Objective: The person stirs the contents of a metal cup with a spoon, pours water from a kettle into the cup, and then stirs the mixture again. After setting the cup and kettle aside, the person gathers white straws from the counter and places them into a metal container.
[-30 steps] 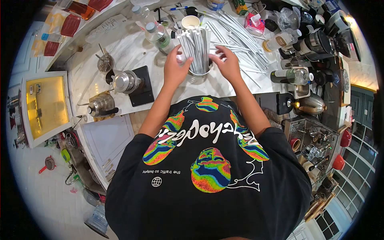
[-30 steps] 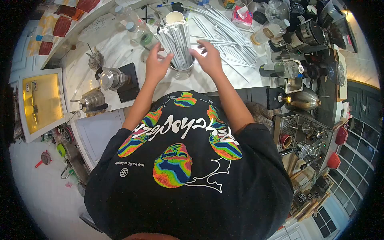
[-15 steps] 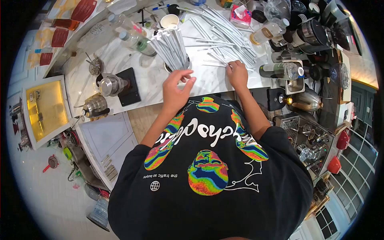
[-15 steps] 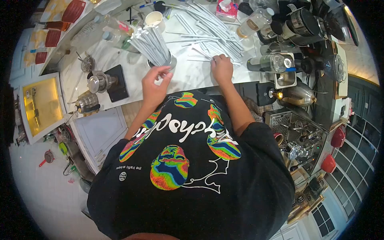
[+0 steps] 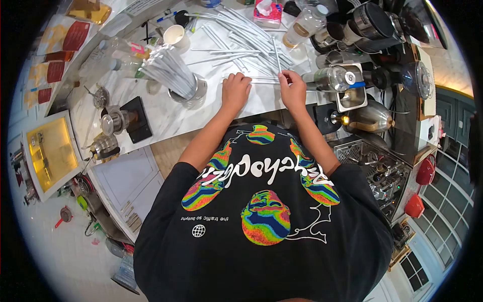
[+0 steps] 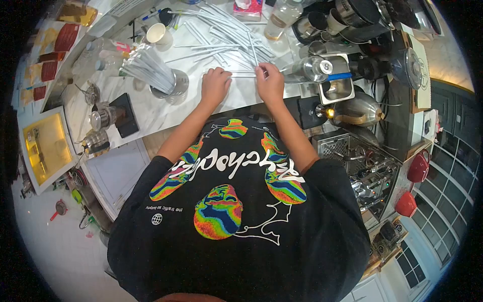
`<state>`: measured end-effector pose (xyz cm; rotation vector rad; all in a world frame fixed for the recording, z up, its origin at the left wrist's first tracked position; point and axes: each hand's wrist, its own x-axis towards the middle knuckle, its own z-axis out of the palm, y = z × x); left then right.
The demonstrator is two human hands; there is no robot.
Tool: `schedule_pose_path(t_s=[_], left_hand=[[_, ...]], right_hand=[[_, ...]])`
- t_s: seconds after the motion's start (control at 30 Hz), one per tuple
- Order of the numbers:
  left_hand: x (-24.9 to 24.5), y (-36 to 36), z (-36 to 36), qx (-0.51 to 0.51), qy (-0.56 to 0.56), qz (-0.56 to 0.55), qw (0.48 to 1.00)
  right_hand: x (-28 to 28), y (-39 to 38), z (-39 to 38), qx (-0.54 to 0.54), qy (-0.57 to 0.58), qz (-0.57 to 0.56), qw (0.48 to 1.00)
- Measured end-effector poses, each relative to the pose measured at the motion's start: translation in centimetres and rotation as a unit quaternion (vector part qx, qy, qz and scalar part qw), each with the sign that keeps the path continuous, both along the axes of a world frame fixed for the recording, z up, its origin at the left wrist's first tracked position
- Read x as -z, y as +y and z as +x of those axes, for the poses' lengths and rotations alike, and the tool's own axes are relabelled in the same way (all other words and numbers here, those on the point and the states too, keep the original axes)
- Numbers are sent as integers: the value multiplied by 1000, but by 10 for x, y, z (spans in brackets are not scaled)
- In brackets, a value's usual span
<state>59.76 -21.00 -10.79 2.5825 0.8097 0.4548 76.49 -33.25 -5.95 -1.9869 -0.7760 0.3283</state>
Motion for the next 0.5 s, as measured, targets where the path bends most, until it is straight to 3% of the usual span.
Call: schedule_pose_path(t_s=[0.1,0.33,0.5], left_hand=[[4,3,2,6,1,31,1000],[-28,17,-37,56,-33,-58,996],[-31,0,-78,17,-42,-119,992]], right_hand=[[0,-3,3,-7,2,8,1000],[-10,0,-1,3,-41,53,998],[-4,6,-10,-10,-20,74,997]])
